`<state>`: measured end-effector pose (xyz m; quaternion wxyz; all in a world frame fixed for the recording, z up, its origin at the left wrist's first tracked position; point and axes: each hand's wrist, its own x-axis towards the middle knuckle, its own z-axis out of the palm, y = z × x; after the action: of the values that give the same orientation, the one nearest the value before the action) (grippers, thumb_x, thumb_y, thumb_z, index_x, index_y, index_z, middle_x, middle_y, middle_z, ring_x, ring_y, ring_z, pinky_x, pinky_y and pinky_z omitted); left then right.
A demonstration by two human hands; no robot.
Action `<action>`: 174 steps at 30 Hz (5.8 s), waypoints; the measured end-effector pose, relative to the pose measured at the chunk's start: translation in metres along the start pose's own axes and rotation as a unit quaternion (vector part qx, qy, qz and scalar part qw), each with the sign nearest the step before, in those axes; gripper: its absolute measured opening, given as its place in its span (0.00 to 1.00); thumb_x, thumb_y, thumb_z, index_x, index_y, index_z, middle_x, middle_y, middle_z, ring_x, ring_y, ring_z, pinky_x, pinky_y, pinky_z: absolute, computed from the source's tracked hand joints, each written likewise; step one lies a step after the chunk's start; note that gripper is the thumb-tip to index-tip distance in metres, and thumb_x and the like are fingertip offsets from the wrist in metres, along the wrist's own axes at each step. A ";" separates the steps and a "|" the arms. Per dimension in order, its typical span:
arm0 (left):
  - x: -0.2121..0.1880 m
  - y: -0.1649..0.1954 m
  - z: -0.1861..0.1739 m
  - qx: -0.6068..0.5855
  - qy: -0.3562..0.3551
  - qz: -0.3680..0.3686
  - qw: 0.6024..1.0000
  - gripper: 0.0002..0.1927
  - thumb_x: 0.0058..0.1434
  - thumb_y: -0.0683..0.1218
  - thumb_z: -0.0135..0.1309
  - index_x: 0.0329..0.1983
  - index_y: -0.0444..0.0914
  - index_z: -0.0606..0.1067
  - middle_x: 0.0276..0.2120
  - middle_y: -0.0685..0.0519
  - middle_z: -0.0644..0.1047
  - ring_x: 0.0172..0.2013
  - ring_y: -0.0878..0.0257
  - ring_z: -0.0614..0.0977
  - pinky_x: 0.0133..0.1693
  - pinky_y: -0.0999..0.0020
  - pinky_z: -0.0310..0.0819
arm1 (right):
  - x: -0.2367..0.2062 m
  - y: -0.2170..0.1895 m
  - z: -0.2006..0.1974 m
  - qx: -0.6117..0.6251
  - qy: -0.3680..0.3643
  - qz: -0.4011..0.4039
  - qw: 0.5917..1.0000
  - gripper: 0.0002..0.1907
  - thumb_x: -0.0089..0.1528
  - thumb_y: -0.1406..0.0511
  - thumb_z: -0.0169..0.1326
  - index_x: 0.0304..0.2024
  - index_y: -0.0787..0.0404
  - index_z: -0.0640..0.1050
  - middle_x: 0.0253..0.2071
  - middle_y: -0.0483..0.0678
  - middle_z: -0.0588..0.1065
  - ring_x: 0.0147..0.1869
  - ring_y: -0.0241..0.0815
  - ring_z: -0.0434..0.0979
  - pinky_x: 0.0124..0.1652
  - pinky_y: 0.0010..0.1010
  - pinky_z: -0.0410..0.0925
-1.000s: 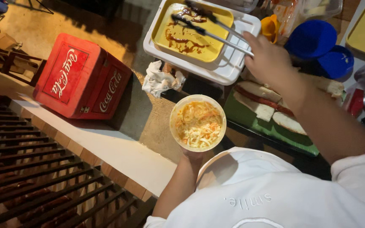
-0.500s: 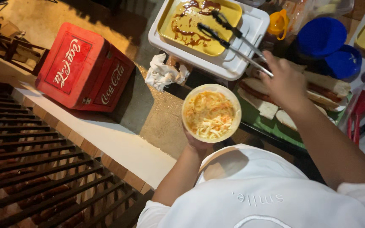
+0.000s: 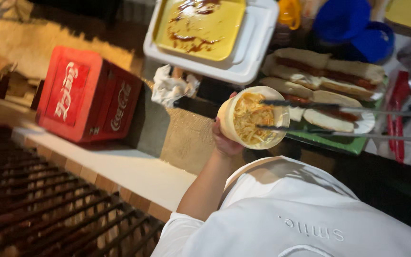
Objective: The person toasts hot dog buns on a griddle, then places cooked sausages into the buns. They add coleslaw and drizzle ketchup over each hot dog using tongs and a squeeze bottle.
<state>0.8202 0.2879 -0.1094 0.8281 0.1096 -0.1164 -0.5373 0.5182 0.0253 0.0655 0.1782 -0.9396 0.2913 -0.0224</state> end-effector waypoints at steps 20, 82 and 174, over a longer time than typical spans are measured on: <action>0.036 -0.045 0.009 -0.037 -0.056 -0.175 0.982 0.48 0.62 0.65 0.55 0.80 0.43 0.54 0.72 0.42 0.63 0.71 0.43 0.66 0.69 0.41 0.62 | -0.066 0.014 0.019 -0.208 -0.145 0.011 0.967 0.33 0.54 0.51 0.64 0.64 0.35 0.77 0.29 0.38 0.79 0.27 0.28 0.76 0.32 0.30 0.70; 0.007 -0.052 -0.025 -0.133 0.000 -0.116 0.984 0.42 0.66 0.67 0.53 0.76 0.41 0.63 0.72 0.42 0.66 0.70 0.41 0.68 0.68 0.40 0.65 | -0.163 0.116 0.112 -0.235 -0.039 0.255 0.937 0.25 0.67 0.50 0.59 0.64 0.46 0.80 0.33 0.44 0.78 0.29 0.31 0.72 0.34 0.24 0.69; 0.036 -0.072 -0.041 -0.107 -0.007 -0.112 0.988 0.43 0.65 0.68 0.51 0.77 0.43 0.61 0.70 0.45 0.68 0.69 0.46 0.70 0.68 0.44 0.65 | -0.093 0.071 0.040 -0.070 -0.100 0.145 0.982 0.26 0.61 0.56 0.59 0.63 0.46 0.80 0.32 0.45 0.76 0.31 0.35 0.75 0.33 0.28 0.70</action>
<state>0.7846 0.2287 -0.1673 0.7691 0.0288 -0.0507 -0.6365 0.4087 0.0349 0.0093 0.1420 -0.8948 0.4063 0.1183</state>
